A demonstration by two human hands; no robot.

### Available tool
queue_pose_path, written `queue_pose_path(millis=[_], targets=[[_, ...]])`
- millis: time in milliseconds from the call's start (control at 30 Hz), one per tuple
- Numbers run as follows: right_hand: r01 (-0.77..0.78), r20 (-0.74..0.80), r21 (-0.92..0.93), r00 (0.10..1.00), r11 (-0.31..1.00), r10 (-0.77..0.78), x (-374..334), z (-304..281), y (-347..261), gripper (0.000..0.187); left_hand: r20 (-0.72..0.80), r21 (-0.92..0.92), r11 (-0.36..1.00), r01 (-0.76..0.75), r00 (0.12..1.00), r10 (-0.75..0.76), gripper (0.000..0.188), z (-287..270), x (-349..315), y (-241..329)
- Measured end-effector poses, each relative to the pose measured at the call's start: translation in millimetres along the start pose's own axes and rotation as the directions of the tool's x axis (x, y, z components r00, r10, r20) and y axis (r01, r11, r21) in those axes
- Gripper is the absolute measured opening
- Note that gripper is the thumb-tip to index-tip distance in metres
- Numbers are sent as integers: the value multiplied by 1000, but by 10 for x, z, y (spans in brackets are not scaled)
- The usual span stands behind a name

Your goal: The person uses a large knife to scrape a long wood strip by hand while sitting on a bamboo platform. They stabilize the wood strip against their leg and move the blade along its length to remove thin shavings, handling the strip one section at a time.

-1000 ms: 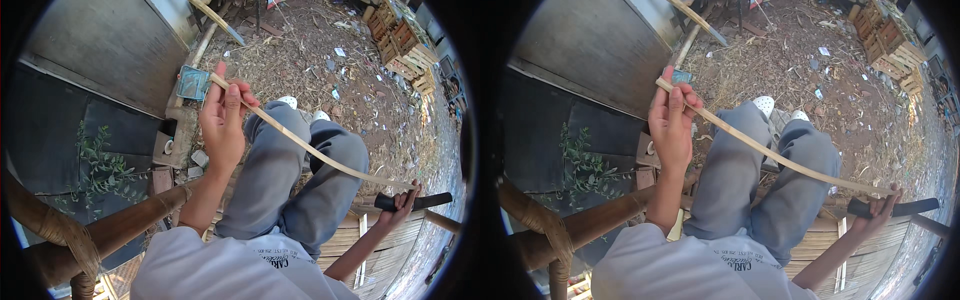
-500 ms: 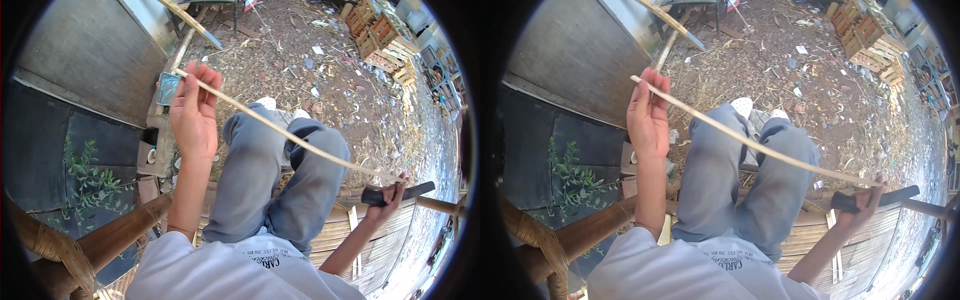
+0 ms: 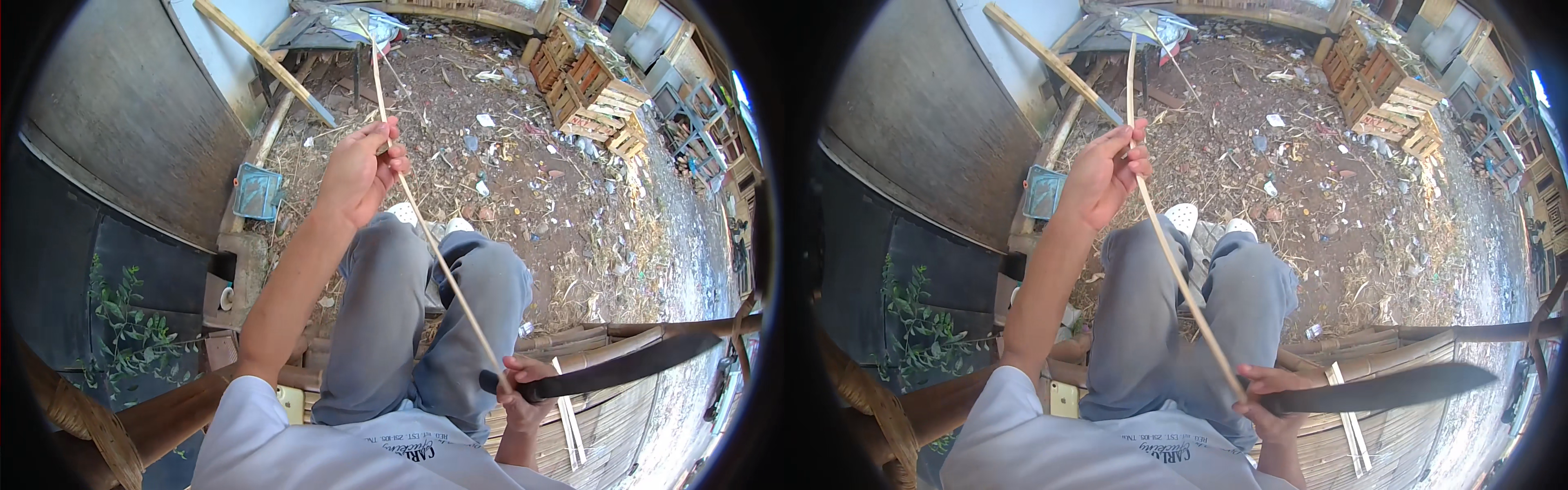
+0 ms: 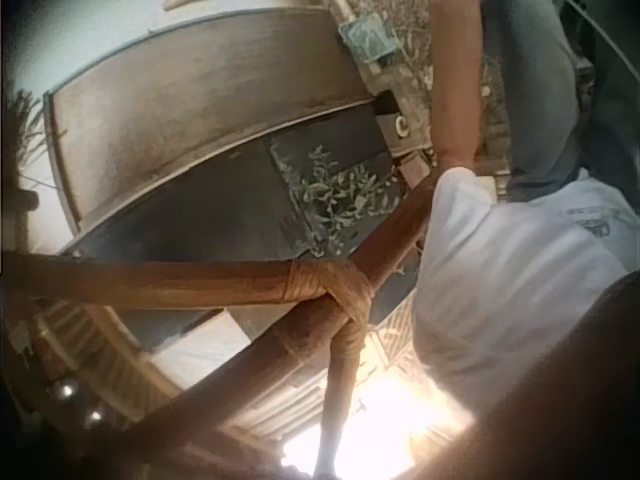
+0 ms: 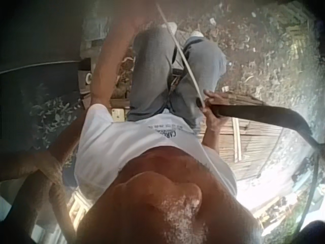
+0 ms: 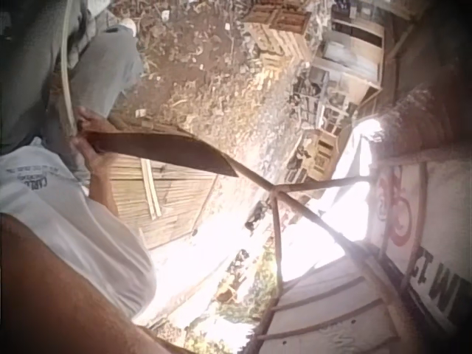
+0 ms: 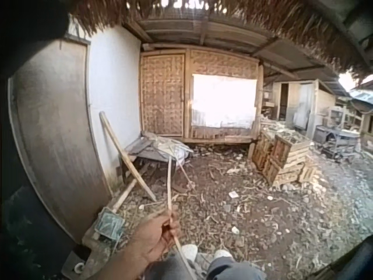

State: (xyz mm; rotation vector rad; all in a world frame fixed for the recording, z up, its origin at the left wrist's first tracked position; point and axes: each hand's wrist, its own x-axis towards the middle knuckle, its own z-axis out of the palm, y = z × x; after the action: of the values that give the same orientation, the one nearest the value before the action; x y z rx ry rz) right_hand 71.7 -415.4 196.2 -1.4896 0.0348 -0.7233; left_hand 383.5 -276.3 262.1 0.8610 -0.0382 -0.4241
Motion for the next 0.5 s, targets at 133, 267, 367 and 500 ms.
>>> queue_pose_path(millis=[133,267,367,500], targets=[[-328,-4,342,936,880,351,127,-56,-139,26,170,14,983,181,969,-181,28,60,131,189],[-480,-228,56,848,876,479,296,-290,-170,36,259,500,859,108,928,-267,25,171,-293,104],[-376,-272,-285,914,882,302,491,-460,-129,34,256,783,616,80,862,-437,25,115,-558,-218],[-196,-49,-732,970,653,237,847,-337,-181,18,332,878,464,-119,849,-410,28,-163,-1044,-461]])
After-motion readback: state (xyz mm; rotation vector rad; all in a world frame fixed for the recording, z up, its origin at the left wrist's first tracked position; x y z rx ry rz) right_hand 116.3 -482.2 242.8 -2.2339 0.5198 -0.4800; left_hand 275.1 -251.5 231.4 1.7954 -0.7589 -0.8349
